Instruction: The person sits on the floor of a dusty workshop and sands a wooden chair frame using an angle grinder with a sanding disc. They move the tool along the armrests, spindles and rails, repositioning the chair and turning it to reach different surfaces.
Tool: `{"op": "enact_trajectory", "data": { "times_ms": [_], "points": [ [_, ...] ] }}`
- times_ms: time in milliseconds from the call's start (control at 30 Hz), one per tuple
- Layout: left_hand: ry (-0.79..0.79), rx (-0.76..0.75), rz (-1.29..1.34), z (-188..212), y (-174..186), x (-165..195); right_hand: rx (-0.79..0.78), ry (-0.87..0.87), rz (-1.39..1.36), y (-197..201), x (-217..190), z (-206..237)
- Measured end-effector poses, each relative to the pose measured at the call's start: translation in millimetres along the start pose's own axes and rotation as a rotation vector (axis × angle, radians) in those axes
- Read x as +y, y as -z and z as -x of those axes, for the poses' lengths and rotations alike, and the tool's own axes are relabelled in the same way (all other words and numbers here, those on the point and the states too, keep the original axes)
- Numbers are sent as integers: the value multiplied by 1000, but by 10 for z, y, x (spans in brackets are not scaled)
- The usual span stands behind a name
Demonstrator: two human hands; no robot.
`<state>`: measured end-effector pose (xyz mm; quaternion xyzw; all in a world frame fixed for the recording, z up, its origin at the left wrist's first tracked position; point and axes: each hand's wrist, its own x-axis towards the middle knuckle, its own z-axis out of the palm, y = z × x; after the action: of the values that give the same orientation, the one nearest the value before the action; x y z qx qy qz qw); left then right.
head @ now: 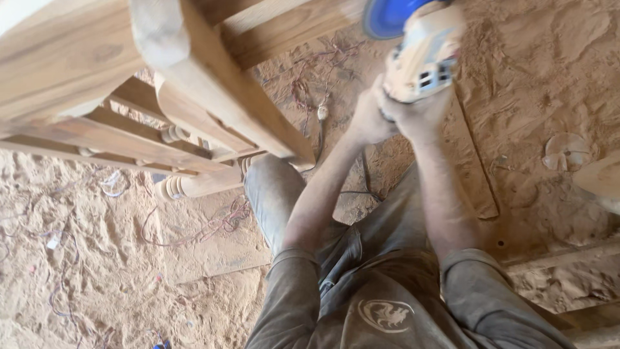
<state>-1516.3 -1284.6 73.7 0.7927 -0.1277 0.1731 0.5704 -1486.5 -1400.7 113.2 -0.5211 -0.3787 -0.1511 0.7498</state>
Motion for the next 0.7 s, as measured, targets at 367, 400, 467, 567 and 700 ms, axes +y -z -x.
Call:
{"op": "enact_trajectory", "data": {
  "times_ms": [367, 400, 467, 567, 700],
  "points": [
    [12, 120, 197, 897, 845, -359, -71, -91, 325, -1155, 133, 476],
    [65, 123, 165, 926, 863, -351, -87, -81, 362, -1166, 137, 504],
    [-14, 109, 91, 985, 803, -304, -23, -322, -233, -1088, 72, 576],
    [63, -56, -14, 878, 569, -177, 35, -681, -1121, -768, -120, 613],
    [-33, -35, -13, 868, 173, 99, -191, -267, -28, -188, -451, 684]
  ]
}}
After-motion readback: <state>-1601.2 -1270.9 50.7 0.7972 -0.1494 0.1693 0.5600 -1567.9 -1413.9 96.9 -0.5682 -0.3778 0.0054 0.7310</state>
